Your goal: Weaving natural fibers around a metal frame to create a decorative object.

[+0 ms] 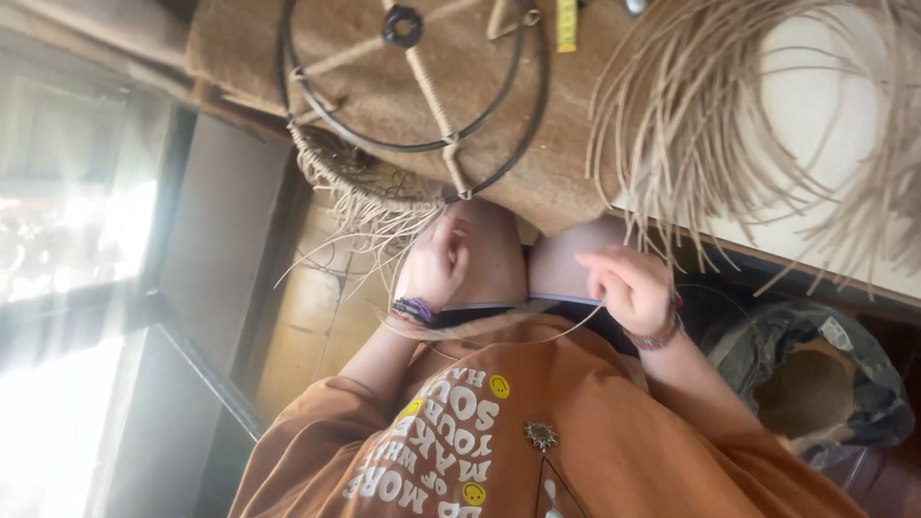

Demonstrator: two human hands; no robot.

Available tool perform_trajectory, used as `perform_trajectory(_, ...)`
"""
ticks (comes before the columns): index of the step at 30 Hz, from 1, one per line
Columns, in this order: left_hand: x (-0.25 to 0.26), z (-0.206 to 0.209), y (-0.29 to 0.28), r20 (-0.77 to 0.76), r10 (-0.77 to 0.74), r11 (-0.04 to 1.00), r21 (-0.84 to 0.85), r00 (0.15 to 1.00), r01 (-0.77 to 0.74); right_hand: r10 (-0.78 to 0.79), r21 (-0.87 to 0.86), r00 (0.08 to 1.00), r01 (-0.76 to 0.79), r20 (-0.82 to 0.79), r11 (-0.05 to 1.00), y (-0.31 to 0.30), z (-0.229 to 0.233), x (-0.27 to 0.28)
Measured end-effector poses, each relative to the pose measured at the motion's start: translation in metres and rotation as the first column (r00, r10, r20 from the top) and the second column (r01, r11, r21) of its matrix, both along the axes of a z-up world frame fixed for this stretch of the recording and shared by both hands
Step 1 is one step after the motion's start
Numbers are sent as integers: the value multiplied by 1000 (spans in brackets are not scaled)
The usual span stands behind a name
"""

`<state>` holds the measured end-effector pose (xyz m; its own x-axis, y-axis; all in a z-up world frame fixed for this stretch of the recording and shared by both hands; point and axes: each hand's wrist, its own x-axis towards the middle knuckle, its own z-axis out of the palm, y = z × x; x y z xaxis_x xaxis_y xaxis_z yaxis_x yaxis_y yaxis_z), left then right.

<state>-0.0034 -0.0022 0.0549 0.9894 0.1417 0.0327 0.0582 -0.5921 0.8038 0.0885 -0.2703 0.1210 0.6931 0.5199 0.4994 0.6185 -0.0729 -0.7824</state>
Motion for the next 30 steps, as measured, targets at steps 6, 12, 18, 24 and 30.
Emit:
perform_trajectory(6,3,-59,5,76,2,946,323,997,-27,-82,-314,944,187,319,931,130,-28,26)
perform_trajectory(12,5,-81,-7,245,134,920,328,960,-212,24,-558,749,471,662,683,160,-31,28)
perform_trajectory(18,8,-129,-19,248,156,922,311,956,-231,182,-819,869,335,459,466,174,-45,32)
perform_trajectory(24,18,-67,-4,78,255,965,-86,964,-248,-10,-632,997,57,78,773,148,1,16)
perform_trajectory(30,-36,2,-14,106,-18,994,-105,994,29,38,-2,574,-69,-818,998,102,-40,-20)
